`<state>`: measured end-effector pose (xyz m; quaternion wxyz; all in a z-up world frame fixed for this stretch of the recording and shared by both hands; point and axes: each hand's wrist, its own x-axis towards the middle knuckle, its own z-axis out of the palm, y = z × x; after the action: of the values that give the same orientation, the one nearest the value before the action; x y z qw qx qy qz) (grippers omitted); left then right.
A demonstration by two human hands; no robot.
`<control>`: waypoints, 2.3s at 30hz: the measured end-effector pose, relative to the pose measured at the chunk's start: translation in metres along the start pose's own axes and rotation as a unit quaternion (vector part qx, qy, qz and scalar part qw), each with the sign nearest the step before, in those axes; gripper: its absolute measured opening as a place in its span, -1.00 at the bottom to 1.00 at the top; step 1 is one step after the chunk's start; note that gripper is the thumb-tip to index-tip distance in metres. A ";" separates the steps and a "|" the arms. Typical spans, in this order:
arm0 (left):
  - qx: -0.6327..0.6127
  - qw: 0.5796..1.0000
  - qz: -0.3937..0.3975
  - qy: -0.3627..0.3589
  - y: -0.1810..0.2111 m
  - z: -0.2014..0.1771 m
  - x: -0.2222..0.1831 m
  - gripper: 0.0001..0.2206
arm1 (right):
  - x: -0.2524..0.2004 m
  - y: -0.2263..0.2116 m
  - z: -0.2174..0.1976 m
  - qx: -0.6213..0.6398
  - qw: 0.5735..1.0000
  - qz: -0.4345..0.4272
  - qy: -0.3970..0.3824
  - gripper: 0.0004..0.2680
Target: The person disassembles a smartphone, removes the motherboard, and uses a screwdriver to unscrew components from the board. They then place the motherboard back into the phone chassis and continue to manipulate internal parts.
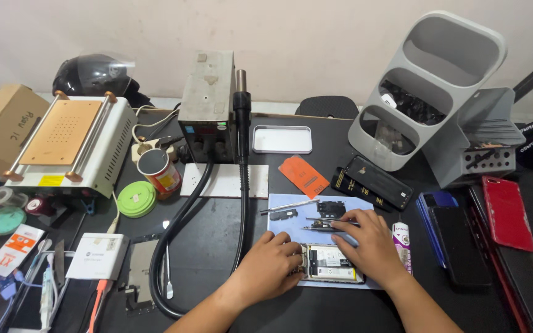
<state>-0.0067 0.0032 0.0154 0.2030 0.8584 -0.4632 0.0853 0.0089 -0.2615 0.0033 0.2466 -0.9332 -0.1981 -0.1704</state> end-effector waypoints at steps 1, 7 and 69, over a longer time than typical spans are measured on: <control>0.001 1.000 0.003 0.007 0.000 0.000 0.002 -0.84 | 0.002 0.000 0.001 -0.001 1.000 0.004 -0.005 -0.83; -0.012 0.999 -0.028 -0.035 0.001 0.003 0.005 -0.84 | -0.004 0.000 0.007 -0.017 0.999 -0.034 -0.009 -0.86; -0.035 0.999 -0.005 -0.015 -0.008 -0.005 0.001 -0.71 | -0.040 0.019 0.014 0.239 0.929 -0.076 0.270 -0.49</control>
<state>0.0007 0.0087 0.0180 0.2263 0.8543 -0.4648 0.0547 -0.0142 -0.2803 -0.0326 0.4931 -0.7472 -0.2294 -0.3821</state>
